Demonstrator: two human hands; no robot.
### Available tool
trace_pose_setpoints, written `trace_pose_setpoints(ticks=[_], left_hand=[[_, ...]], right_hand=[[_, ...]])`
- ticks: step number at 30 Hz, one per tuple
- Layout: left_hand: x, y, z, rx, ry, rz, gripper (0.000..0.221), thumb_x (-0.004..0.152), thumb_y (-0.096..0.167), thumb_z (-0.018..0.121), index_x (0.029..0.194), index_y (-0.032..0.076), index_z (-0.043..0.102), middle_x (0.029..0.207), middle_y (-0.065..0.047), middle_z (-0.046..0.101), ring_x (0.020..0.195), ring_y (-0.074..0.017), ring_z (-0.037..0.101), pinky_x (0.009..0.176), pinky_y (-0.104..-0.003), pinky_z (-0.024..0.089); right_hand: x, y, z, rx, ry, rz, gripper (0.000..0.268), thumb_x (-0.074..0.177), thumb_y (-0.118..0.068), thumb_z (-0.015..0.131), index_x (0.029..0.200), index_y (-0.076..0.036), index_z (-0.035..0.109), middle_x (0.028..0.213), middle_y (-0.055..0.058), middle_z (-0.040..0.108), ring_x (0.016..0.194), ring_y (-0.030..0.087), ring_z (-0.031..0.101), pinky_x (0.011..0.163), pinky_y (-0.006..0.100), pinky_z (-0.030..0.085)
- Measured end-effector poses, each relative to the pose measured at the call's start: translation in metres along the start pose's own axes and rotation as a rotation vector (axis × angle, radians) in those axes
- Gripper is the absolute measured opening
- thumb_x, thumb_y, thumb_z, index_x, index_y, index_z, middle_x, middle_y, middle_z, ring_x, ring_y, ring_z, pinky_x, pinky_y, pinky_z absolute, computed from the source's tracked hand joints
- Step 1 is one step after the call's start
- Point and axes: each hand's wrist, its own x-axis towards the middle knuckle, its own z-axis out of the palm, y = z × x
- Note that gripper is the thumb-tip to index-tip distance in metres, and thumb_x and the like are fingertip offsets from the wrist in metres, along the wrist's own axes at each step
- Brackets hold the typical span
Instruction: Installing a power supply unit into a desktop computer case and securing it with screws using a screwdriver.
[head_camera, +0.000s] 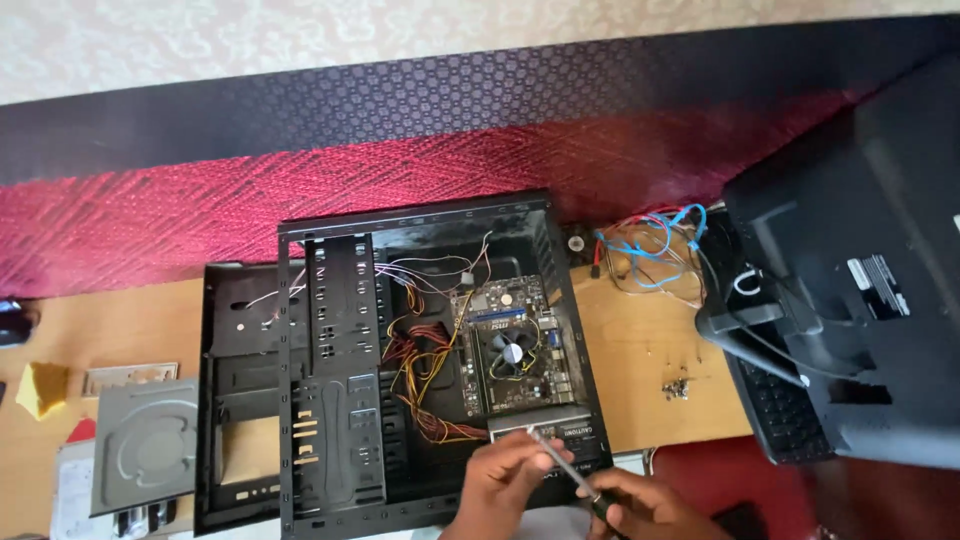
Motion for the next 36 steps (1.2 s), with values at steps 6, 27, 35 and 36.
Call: trace_pose_setpoints(ticks=[6, 27, 35, 36], left_hand=[[-0.005, -0.005, -0.019, 0.315, 0.037, 0.033, 0.02, 0.093, 0.03, 0.074, 0.095, 0.013, 0.084, 0.088, -0.006, 0.083, 0.077, -0.015, 0.077, 0.07, -0.032, 0.06], [0.017, -0.005, -0.016, 0.888, -0.302, -0.92, 0.121, 0.08, 0.065, 0.071, 0.161, 0.02, -0.007, 0.135, -0.016, 0.066, 0.116, -0.0351, 0.071, 0.092, -0.04, 0.056], [0.019, -0.008, -0.001, 1.067, -0.195, -0.931, 0.104, 0.07, 0.062, 0.08, 0.155, 0.04, 0.025, 0.119, -0.01, 0.077, 0.108, -0.0407, 0.074, 0.084, -0.043, 0.055], [0.015, -0.014, -0.004, 1.069, -0.147, -0.902, 0.103, 0.065, 0.063, 0.083, 0.152, 0.04, 0.033, 0.119, -0.007, 0.078, 0.11, -0.036, 0.075, 0.085, -0.042, 0.055]], right_hand=[[-0.015, -0.003, -0.027, -0.048, 0.397, -0.122, 0.059, 0.08, -0.04, 0.067, 0.129, -0.009, 0.075, 0.103, 0.019, 0.093, 0.073, 0.019, 0.056, 0.066, 0.026, 0.044], [-0.025, 0.033, -0.149, -0.703, 0.759, -0.509, 0.047, 0.098, -0.045, 0.049, 0.128, -0.015, 0.07, 0.102, -0.001, 0.08, 0.089, 0.013, 0.077, 0.08, 0.027, 0.051], [-0.006, 0.06, -0.162, -0.976, 0.596, -0.691, 0.045, 0.087, 0.004, 0.054, 0.125, -0.014, 0.07, 0.087, -0.004, 0.071, 0.082, 0.018, 0.065, 0.094, 0.041, 0.042], [-0.008, 0.064, -0.164, -1.064, 0.588, -0.682, 0.05, 0.084, 0.002, 0.056, 0.127, -0.02, 0.068, 0.089, -0.008, 0.069, 0.087, 0.016, 0.066, 0.096, 0.04, 0.038]])
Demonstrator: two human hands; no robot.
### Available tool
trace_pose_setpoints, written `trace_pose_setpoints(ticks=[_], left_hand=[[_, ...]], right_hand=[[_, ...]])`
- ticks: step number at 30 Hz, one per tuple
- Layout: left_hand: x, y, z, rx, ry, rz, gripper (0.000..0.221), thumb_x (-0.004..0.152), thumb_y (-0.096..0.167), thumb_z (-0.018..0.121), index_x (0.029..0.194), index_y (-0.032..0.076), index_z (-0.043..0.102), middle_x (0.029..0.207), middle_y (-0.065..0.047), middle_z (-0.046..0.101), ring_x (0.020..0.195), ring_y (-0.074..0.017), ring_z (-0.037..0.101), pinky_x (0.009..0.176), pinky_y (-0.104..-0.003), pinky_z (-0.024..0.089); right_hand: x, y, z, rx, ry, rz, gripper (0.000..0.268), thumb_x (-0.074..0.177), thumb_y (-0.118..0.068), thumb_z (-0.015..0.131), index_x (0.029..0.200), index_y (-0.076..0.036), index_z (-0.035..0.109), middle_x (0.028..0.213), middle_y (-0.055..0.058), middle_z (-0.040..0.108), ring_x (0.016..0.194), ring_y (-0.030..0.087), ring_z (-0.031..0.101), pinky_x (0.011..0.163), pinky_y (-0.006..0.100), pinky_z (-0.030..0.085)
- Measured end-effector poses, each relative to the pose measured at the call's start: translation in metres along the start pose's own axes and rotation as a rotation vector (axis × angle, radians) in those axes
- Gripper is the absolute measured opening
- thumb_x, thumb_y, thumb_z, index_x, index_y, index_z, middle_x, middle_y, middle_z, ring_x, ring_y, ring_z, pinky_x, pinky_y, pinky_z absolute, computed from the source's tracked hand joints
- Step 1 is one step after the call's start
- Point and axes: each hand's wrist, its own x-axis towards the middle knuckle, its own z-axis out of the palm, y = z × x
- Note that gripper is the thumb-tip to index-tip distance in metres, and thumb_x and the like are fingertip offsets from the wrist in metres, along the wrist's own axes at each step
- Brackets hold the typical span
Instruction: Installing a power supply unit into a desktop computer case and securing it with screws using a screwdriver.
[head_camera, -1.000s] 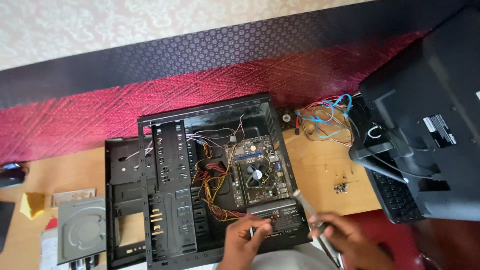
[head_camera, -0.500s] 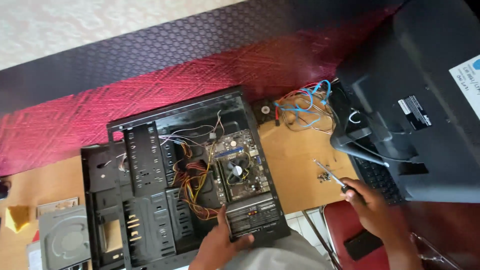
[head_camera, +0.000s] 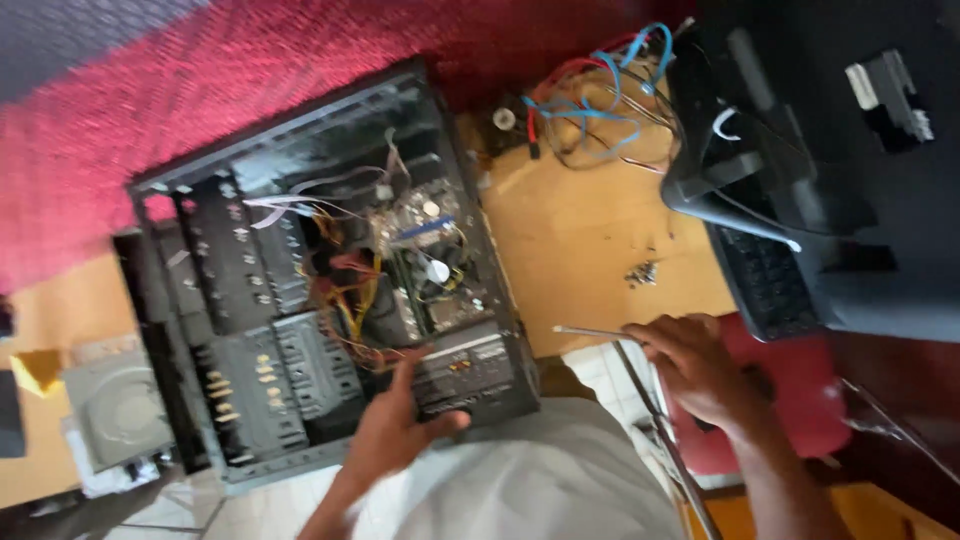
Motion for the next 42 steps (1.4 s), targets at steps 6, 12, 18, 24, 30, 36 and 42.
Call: trace_pose_setpoints(ticks=[6, 12, 18, 24, 30, 36, 42], left_hand=[[-0.01, 0.014, 0.0, -0.029, 0.046, -0.09, 0.101, 0.059, 0.066, 0.08, 0.149, 0.043, 0.041, 0.101, -0.004, 0.081, 0.092, -0.0287, 0.078, 0.076, -0.039, 0.055], [-0.01, 0.011, 0.005, -0.046, 0.099, -0.089, 0.105, 0.056, 0.065, 0.08, 0.152, 0.04, 0.043, 0.103, -0.002, 0.081, 0.087, -0.0221, 0.077, 0.073, -0.038, 0.057], [-0.01, 0.014, 0.008, -0.209, 0.12, -0.095, 0.103, 0.055, 0.049, 0.088, 0.149, 0.033, 0.049, 0.107, -0.004, 0.084, 0.095, -0.0155, 0.081, 0.08, -0.031, 0.059], [-0.013, 0.025, 0.006, -0.273, 0.131, -0.161, 0.107, 0.056, 0.038, 0.091, 0.154, 0.033, 0.047, 0.115, -0.008, 0.083, 0.102, -0.018, 0.079, 0.089, -0.031, 0.059], [-0.015, 0.025, 0.011, -0.262, 0.166, -0.175, 0.107, 0.055, 0.04, 0.09, 0.154, 0.034, 0.049, 0.106, -0.009, 0.084, 0.094, -0.0165, 0.077, 0.081, -0.03, 0.056], [-0.018, 0.025, 0.012, -0.294, 0.214, -0.158, 0.108, 0.053, 0.037, 0.092, 0.152, 0.032, 0.051, 0.099, -0.013, 0.084, 0.088, -0.0173, 0.077, 0.078, -0.029, 0.057], [-0.018, 0.031, 0.009, -0.315, 0.175, -0.181, 0.109, 0.054, 0.036, 0.091, 0.155, 0.031, 0.048, 0.104, -0.014, 0.083, 0.086, -0.0191, 0.074, 0.077, -0.03, 0.056]], right_hand=[[-0.009, -0.004, 0.004, -0.198, -0.055, -0.017, 0.037, 0.093, -0.015, 0.062, 0.121, -0.038, 0.07, 0.089, -0.016, 0.065, 0.09, 0.011, 0.062, 0.095, 0.038, 0.027], [-0.015, -0.007, 0.007, -0.204, -0.013, -0.105, 0.04, 0.092, -0.013, 0.06, 0.12, -0.038, 0.072, 0.089, -0.012, 0.064, 0.096, 0.016, 0.061, 0.097, 0.042, 0.029], [-0.019, -0.009, 0.01, -0.218, -0.01, -0.179, 0.041, 0.089, -0.014, 0.067, 0.125, -0.034, 0.071, 0.087, -0.01, 0.063, 0.082, 0.018, 0.056, 0.093, 0.047, 0.029], [-0.021, -0.006, 0.013, -0.196, -0.017, -0.12, 0.038, 0.094, -0.015, 0.061, 0.125, -0.036, 0.072, 0.086, -0.011, 0.062, 0.083, 0.016, 0.058, 0.095, 0.046, 0.028], [-0.026, -0.01, 0.018, -0.18, -0.007, -0.12, 0.037, 0.095, -0.013, 0.062, 0.124, -0.035, 0.071, 0.084, -0.011, 0.059, 0.077, 0.016, 0.055, 0.095, 0.045, 0.029], [-0.027, -0.008, 0.026, -0.191, -0.027, -0.124, 0.036, 0.094, -0.018, 0.06, 0.124, -0.034, 0.071, 0.087, -0.01, 0.064, 0.075, 0.019, 0.057, 0.092, 0.047, 0.029], [-0.024, -0.012, 0.019, -0.237, 0.001, -0.142, 0.037, 0.092, -0.018, 0.061, 0.121, -0.039, 0.072, 0.085, -0.011, 0.063, 0.073, 0.018, 0.057, 0.092, 0.047, 0.028]])
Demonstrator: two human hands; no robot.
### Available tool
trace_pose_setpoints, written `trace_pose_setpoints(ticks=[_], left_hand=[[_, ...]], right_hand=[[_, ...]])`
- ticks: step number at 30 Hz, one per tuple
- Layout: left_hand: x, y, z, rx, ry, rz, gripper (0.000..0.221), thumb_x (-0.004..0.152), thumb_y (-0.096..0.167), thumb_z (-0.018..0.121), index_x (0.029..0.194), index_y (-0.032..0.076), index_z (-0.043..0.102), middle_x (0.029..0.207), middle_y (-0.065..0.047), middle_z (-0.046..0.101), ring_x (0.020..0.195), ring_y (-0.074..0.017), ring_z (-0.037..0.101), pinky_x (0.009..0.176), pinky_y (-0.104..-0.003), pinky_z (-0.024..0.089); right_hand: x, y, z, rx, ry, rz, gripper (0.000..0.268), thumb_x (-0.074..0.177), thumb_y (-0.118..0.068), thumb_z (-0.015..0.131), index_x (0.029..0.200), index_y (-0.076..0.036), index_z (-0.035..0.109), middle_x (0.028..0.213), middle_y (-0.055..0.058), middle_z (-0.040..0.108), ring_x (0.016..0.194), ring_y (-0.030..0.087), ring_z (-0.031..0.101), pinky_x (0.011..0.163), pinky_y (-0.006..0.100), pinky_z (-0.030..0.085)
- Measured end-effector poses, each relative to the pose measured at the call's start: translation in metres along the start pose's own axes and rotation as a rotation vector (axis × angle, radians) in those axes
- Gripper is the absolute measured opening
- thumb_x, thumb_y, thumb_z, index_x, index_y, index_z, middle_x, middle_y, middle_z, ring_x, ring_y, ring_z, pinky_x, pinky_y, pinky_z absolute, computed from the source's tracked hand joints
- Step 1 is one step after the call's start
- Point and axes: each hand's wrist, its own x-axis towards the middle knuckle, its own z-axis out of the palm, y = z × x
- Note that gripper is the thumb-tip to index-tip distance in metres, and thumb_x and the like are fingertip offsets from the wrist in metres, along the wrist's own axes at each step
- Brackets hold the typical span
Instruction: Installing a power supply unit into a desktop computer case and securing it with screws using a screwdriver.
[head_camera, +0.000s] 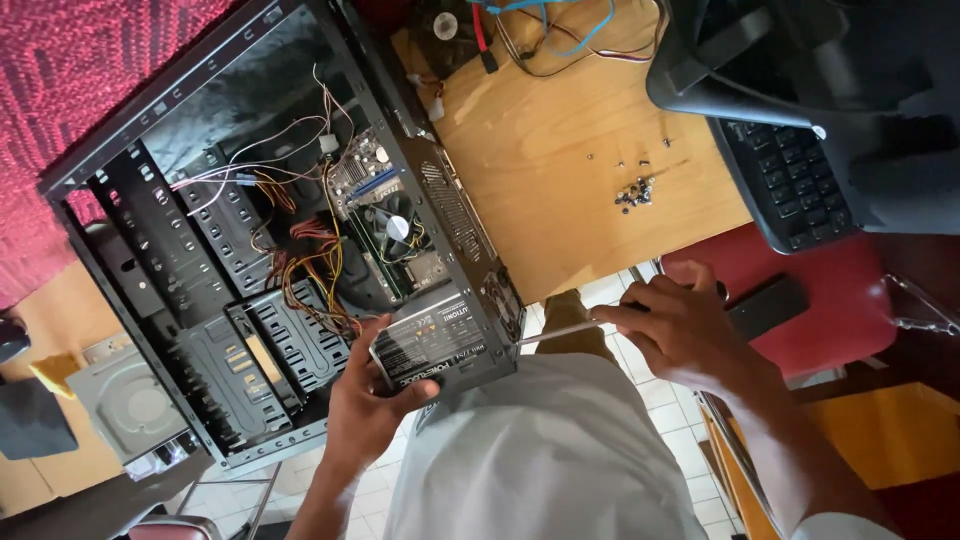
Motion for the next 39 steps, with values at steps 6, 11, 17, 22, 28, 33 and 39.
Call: trace_pose_setpoints(ticks=[6, 11, 17, 22, 28, 33, 39], left_hand=[[-0.001, 0.0, -0.002, 0.106, -0.042, 0.044, 0.11, 0.056, 0.047, 0.087, 0.155, 0.033, 0.043, 0.11, -0.013, 0.083, 0.095, -0.0233, 0.082, 0.082, -0.035, 0.062], [0.0, -0.004, -0.004, 0.112, -0.024, 0.059, 0.106, 0.056, 0.052, 0.084, 0.154, 0.034, 0.046, 0.106, -0.008, 0.084, 0.088, -0.0181, 0.079, 0.077, -0.032, 0.059], [0.006, -0.024, -0.002, 0.164, 0.024, 0.18, 0.106, 0.055, 0.063, 0.081, 0.152, 0.035, 0.049, 0.078, -0.003, 0.079, 0.062, -0.0129, 0.062, 0.058, -0.03, 0.046], [0.011, -0.027, -0.005, 0.252, 0.033, 0.19, 0.105, 0.056, 0.073, 0.075, 0.153, 0.041, 0.049, 0.055, -0.001, 0.046, 0.054, -0.0153, 0.042, 0.055, -0.035, 0.032], [0.019, -0.04, -0.003, 0.349, 0.062, 0.295, 0.106, 0.056, 0.082, 0.068, 0.152, 0.042, 0.045, 0.054, 0.001, 0.051, 0.051, -0.0181, 0.057, 0.056, -0.039, 0.045], [0.023, -0.05, -0.001, 0.365, 0.066, 0.375, 0.107, 0.061, 0.084, 0.066, 0.156, 0.04, 0.04, 0.054, 0.0, 0.051, 0.05, -0.0193, 0.058, 0.054, -0.038, 0.046], [0.025, -0.052, -0.003, 0.481, 0.025, 0.461, 0.111, 0.069, 0.09, 0.052, 0.16, 0.034, 0.025, 0.052, -0.005, 0.054, 0.05, -0.0279, 0.063, 0.052, -0.043, 0.047]], right_hand=[[0.006, -0.004, -0.016, -0.032, 0.009, -0.028, 0.038, 0.089, -0.018, 0.07, 0.121, -0.038, 0.072, 0.092, -0.012, 0.066, 0.078, 0.019, 0.057, 0.09, 0.047, 0.031], [0.014, -0.006, -0.02, -0.102, 0.036, -0.041, 0.042, 0.087, -0.013, 0.069, 0.118, -0.04, 0.071, 0.088, -0.015, 0.062, 0.078, 0.019, 0.057, 0.086, 0.045, 0.03], [0.011, 0.003, -0.019, -0.055, -0.075, -0.027, 0.036, 0.088, -0.022, 0.069, 0.119, -0.039, 0.072, 0.097, -0.014, 0.071, 0.087, 0.021, 0.061, 0.084, 0.048, 0.033], [0.038, 0.003, -0.042, -0.009, -0.524, 0.097, 0.035, 0.097, -0.031, 0.053, 0.131, -0.035, 0.063, 0.091, -0.001, 0.074, 0.097, 0.029, 0.067, 0.092, 0.05, 0.045], [0.06, 0.01, -0.07, 0.186, -0.77, 0.294, 0.036, 0.082, -0.015, 0.066, 0.114, -0.025, 0.053, 0.118, -0.007, 0.063, 0.093, 0.017, 0.066, 0.076, 0.034, 0.049], [0.081, -0.006, -0.091, 0.028, -0.844, 0.332, 0.031, 0.083, -0.028, 0.073, 0.108, -0.033, 0.056, 0.117, -0.02, 0.068, 0.096, 0.012, 0.07, 0.08, 0.035, 0.05], [0.087, -0.002, -0.09, 0.074, -0.831, 0.342, 0.034, 0.083, -0.025, 0.075, 0.113, -0.036, 0.064, 0.126, -0.016, 0.073, 0.112, 0.012, 0.073, 0.09, 0.032, 0.052]])
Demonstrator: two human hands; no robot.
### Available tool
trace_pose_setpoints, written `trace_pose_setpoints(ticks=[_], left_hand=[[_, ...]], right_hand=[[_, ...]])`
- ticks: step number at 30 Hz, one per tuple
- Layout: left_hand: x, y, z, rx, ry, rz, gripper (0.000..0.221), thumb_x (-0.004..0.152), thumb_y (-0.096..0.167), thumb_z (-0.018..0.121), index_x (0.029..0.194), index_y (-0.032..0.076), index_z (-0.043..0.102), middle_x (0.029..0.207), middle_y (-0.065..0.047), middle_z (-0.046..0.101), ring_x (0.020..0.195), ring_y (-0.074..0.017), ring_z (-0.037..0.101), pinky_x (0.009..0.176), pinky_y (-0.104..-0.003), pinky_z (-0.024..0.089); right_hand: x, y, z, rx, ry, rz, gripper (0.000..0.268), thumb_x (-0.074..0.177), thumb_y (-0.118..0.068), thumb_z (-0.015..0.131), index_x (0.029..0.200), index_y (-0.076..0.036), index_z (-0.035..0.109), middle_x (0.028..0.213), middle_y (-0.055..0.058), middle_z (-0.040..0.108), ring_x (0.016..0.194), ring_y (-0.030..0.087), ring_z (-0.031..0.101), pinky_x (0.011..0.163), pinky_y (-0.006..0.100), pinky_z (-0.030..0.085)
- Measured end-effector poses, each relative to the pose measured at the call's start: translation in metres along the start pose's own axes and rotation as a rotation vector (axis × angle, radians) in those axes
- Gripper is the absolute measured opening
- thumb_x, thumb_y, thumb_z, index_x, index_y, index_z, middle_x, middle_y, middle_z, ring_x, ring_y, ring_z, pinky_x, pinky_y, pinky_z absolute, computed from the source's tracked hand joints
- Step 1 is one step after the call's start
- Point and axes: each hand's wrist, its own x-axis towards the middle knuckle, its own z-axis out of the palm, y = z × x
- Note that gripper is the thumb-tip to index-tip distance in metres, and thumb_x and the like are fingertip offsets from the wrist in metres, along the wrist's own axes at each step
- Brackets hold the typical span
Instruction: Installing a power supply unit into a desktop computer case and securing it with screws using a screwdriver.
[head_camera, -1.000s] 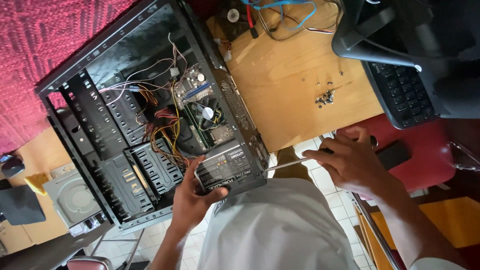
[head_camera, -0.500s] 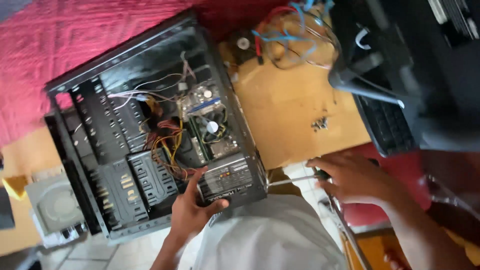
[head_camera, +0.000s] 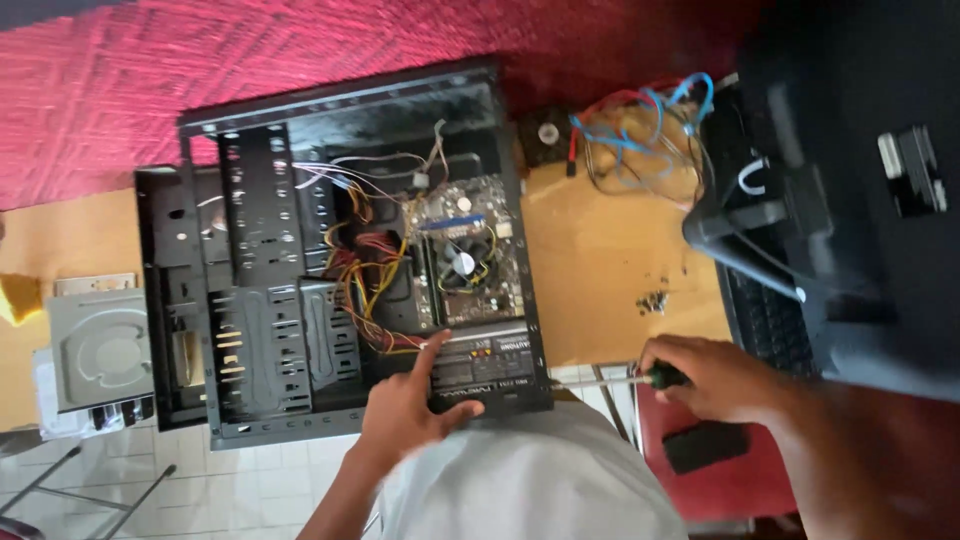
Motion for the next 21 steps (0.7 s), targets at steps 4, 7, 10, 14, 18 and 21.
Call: trace_pose_setpoints(ticks=[4, 7, 10, 14, 18, 21], left_hand=[[-0.003, 0.008, -0.011, 0.101, -0.056, -0.018, 0.108, 0.074, 0.089, 0.054, 0.16, 0.033, 0.02, 0.076, -0.011, 0.07, 0.073, -0.0397, 0.071, 0.061, -0.051, 0.052], [-0.003, 0.009, -0.016, 0.116, -0.066, 0.004, 0.106, 0.077, 0.088, 0.055, 0.158, 0.026, 0.025, 0.07, -0.011, 0.065, 0.063, -0.0342, 0.068, 0.055, -0.047, 0.05], [-0.005, 0.019, -0.031, 0.117, -0.089, -0.009, 0.104, 0.08, 0.082, 0.062, 0.159, 0.025, 0.025, 0.08, -0.015, 0.069, 0.078, -0.045, 0.068, 0.062, -0.055, 0.05], [-0.011, 0.038, -0.05, 0.133, -0.004, -0.083, 0.096, 0.086, 0.075, 0.066, 0.156, 0.024, 0.025, 0.092, -0.015, 0.068, 0.081, -0.0426, 0.071, 0.062, -0.055, 0.053], [0.004, 0.077, -0.035, 0.035, 0.325, 0.494, 0.055, 0.084, 0.046, 0.076, 0.13, 0.02, 0.062, 0.121, -0.012, 0.067, 0.117, -0.0312, 0.063, 0.091, -0.055, 0.05], [0.014, 0.104, 0.0, 0.13, 0.323, 0.86, 0.038, 0.082, 0.034, 0.072, 0.114, 0.014, 0.074, 0.132, -0.012, 0.06, 0.141, -0.0334, 0.045, 0.106, -0.075, 0.029]], right_hand=[[-0.007, -0.026, -0.019, 0.038, -0.108, 0.182, 0.031, 0.088, -0.031, 0.078, 0.117, -0.039, 0.067, 0.133, -0.021, 0.073, 0.119, 0.007, 0.071, 0.094, 0.029, 0.052], [-0.002, -0.018, -0.015, 0.024, -0.092, 0.153, 0.032, 0.088, -0.029, 0.077, 0.116, -0.038, 0.066, 0.13, -0.019, 0.074, 0.116, 0.007, 0.072, 0.093, 0.029, 0.052], [0.0, -0.014, -0.014, 0.031, -0.093, 0.156, 0.032, 0.086, -0.032, 0.081, 0.114, -0.036, 0.067, 0.12, -0.016, 0.078, 0.107, 0.008, 0.074, 0.087, 0.028, 0.053], [-0.005, -0.027, -0.022, 0.094, -0.113, 0.152, 0.026, 0.086, -0.026, 0.082, 0.108, -0.032, 0.071, 0.109, -0.011, 0.081, 0.098, 0.009, 0.073, 0.083, 0.028, 0.052], [-0.005, -0.026, -0.022, 0.081, -0.092, 0.129, 0.026, 0.084, -0.027, 0.082, 0.107, -0.032, 0.072, 0.108, -0.012, 0.083, 0.099, 0.008, 0.075, 0.085, 0.027, 0.052], [-0.004, -0.029, -0.019, 0.082, -0.095, 0.129, 0.024, 0.083, -0.031, 0.081, 0.105, -0.032, 0.073, 0.107, -0.012, 0.083, 0.096, 0.008, 0.075, 0.083, 0.027, 0.051]])
